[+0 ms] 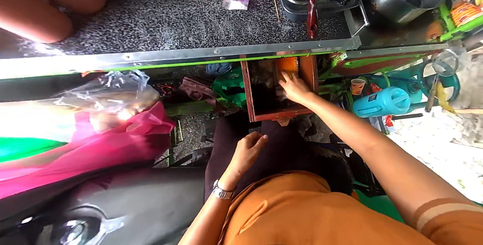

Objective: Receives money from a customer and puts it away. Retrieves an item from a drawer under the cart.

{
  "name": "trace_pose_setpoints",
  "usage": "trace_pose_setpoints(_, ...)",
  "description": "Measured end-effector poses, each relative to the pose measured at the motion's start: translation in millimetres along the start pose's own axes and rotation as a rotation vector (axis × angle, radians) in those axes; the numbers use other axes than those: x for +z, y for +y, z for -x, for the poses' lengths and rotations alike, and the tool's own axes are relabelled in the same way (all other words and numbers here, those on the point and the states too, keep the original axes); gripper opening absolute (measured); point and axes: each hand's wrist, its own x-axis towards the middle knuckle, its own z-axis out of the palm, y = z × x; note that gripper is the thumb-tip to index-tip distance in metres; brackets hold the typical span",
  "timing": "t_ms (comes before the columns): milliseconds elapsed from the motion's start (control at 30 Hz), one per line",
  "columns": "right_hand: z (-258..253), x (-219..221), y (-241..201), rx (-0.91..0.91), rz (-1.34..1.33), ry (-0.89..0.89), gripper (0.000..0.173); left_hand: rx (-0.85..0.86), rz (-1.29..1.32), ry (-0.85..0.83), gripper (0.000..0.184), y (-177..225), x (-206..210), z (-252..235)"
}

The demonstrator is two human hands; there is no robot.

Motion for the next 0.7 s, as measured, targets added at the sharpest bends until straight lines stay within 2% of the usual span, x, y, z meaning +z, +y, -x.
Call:
trace_pose_setpoints(67,-3,-10,8,0.001,-0.116,0.109,0.034,0.006,-0.006,0.009,0.030,-1,-3,-1)
trace_pose_setpoints(167,-3,-24,10,0.068,-0.234,0.135,0.029,-0.011,0.019,0.051,0.030,-11,-16,0)
trace_pose_setpoints(200,-2,-21,10,0.056,-0.209,0.124,0.030,-0.025,0.025,0.069,0.030,-16,-22,-1)
trace_pose_setpoints(267,1,-10,7,0.022,-0.147,0.037,0.045,-0.086,0.041,0.107,0.031,-27,-38,-7)
trace_pose_setpoints(333,4,0,1,0.002,-0.064,-0.026,0.044,-0.193,0.091,0.155,0.031,-40,-58,-21)
trace_pose_setpoints(400,6,5,-1,-0.009,-0.040,0.011,0.038,-0.301,0.180,0.237,0.033,-61,-82,-46)
trace_pose_setpoints(567,25,12,0,0.000,-0.226,0.216,0.048,-0.457,0.260,0.476,0.051,-146,-152,-140)
trace_pose_setpoints(700,56,17,-20,0.022,-0.358,0.358,0.043,-0.592,0.335,0.581,0.059,-183,-205,-217)
